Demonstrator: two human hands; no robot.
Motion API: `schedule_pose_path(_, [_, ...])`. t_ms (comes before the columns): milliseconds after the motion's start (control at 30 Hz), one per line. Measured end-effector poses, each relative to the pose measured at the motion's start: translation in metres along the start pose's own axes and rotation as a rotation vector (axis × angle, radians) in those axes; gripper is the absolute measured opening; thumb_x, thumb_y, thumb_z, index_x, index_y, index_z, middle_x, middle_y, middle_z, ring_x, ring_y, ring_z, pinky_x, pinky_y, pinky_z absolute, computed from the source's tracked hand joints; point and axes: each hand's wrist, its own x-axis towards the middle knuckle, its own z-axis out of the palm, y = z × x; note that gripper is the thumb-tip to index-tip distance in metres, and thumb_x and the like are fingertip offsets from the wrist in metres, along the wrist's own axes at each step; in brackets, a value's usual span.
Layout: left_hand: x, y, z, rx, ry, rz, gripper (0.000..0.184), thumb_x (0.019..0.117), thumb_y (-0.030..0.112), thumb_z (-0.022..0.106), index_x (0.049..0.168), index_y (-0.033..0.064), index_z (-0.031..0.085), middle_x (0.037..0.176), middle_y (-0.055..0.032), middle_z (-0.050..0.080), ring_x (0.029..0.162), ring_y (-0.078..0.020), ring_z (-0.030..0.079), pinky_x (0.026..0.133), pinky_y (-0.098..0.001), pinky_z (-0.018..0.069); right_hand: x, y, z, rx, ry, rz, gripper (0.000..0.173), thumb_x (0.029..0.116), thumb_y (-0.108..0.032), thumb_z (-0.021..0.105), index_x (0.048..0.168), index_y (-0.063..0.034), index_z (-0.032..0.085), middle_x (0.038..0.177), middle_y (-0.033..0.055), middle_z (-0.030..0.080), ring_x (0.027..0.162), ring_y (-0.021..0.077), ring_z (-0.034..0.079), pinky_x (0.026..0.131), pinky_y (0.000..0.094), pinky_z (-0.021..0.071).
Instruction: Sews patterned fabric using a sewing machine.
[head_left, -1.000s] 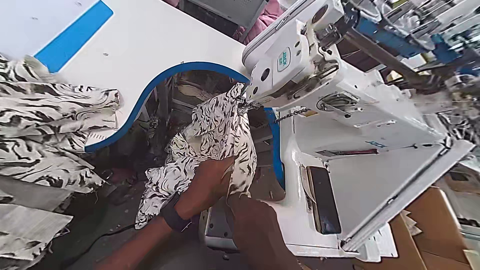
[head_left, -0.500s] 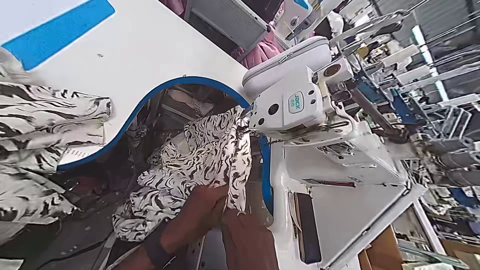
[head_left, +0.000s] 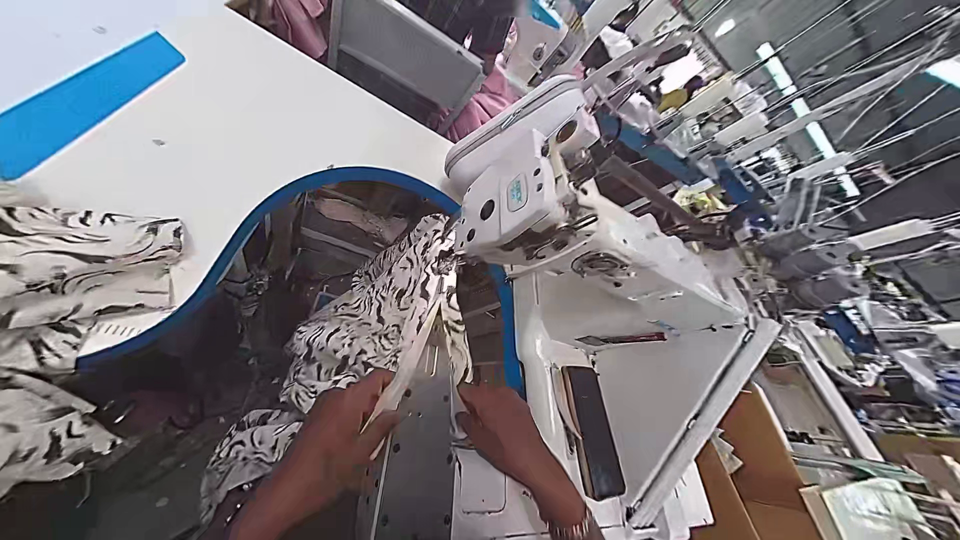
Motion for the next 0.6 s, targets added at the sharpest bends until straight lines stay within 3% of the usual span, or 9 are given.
schedule_pose_path(67, [-0.018,-0.007,-0.003,-0.030,-0.050,-0.026,0.039,0.0957,0.027,0.066,0.125,0.0011,0.066,0.067,-0.0048,0.062,0.055,-0.0160,0.056,0.057,-0.0368,0.0497,0.032,0.038,0.031,0.102,-0.245,-0.141,0.028,0.0953,-0.015,0.068,0.111,0.0078,0.068,0.105,0.0268,0.069,0.103,0.0414,0.066,0.093,0.0611,0.0487])
schedule_pose_path(133, [-0.015,-0.003,0.000,-0.058,-0.068,0.050,0.035,0.0987,0.028,0.062,0.122,0.0014,0.066,0.064,-0.0016,0.060,0.052,-0.0104,0.053,0.054,-0.0303,0.0479,0.049,0.059,0.030,0.152,-0.317,-0.323,0.023,0.0956,-0.015,0.067,0.098,0.0087,0.066,0.092,0.0210,0.066,0.089,0.0307,0.063,0.084,0.0512,0.0493])
schedule_pose_path(167, [-0.012,0.003,0.002,-0.077,-0.071,0.076,0.034,0.0996,0.027,0.060,0.121,0.0018,0.066,0.063,-0.0004,0.059,0.051,-0.0086,0.052,0.052,-0.0280,0.0465,0.042,0.054,0.009,0.061,-0.290,-0.342,0.026,0.0975,-0.014,0.064,0.092,0.0108,0.064,0.087,0.0237,0.064,0.085,0.0357,0.062,0.080,0.0547,0.0467])
schedule_pose_path(233, [-0.013,0.008,0.009,-0.117,-0.066,0.080,0.031,0.1003,0.025,0.057,0.120,0.0027,0.067,0.064,0.0005,0.057,0.052,-0.0069,0.050,0.052,-0.0256,0.0441,-0.010,0.017,-0.028,-0.239,-0.150,-0.282,0.021,0.1012,-0.009,0.056,0.101,0.0103,0.065,0.091,0.0283,0.067,0.091,0.0476,0.066,0.081,0.0630,0.0495])
schedule_pose_path(300, [-0.010,0.009,0.021,-0.097,0.008,0.102,0.028,0.0989,0.019,0.057,0.117,0.0019,0.070,0.064,-0.0023,0.059,0.052,-0.0099,0.051,0.052,-0.0288,0.0457,-0.069,-0.025,-0.023,-0.444,0.303,-0.392,0.007,0.0864,-0.001,0.065,0.086,0.0021,0.072,0.068,0.0171,0.066,0.066,0.0379,0.070,0.057,0.0512,0.0547])
schedule_pose_path(367, [-0.006,0.013,0.031,0.004,0.081,0.130,0.019,0.0946,0.013,0.056,0.101,0.0018,0.070,0.059,-0.0049,0.055,0.048,-0.0158,0.052,0.048,-0.0343,0.0443,-0.086,-0.058,0.014,-0.445,0.546,-0.459,0.009,0.0849,-0.004,0.063,0.081,-0.0033,0.071,0.063,0.0094,0.065,0.061,0.0283,0.068,0.054,0.0401,0.0518])
schedule_pose_path(433, [0.006,0.017,0.029,0.069,0.098,0.132,0.015,0.0913,0.008,0.055,0.091,0.0013,0.068,0.059,-0.0091,0.056,0.051,-0.0233,0.056,0.049,-0.0415,0.0447,-0.065,-0.062,0.042,-0.398,0.613,-0.474,0.006,0.0780,-0.005,0.065,0.080,-0.0067,0.071,0.065,0.0066,0.066,0.063,0.0261,0.069,0.056,0.0398,0.0518])
schedule_pose_path(500, [0.019,0.013,0.024,0.084,0.178,0.167,0.019,0.0908,0.011,0.055,0.092,0.0031,0.072,0.067,-0.0092,0.063,0.058,-0.0227,0.062,0.053,-0.0408,0.0492,-0.061,-0.061,0.032,-0.390,0.563,-0.407,0.009,0.0766,-0.001,0.070,0.084,-0.0058,0.073,0.073,0.0094,0.071,0.073,0.0293,0.073,0.072,0.0462,0.0572])
schedule_pose_path(600, [0.017,0.012,0.030,0.163,0.305,0.268,0.018,0.0876,0.012,0.058,0.085,0.0073,0.076,0.089,-0.0098,0.071,0.081,-0.0265,0.068,0.068,-0.0404,0.0555,-0.067,-0.073,0.022,-0.476,0.588,-0.310,0.006,0.0786,-0.003,0.067,0.081,-0.0054,0.072,0.063,0.0081,0.065,0.057,0.0230,0.067,0.050,0.0331,0.0511])
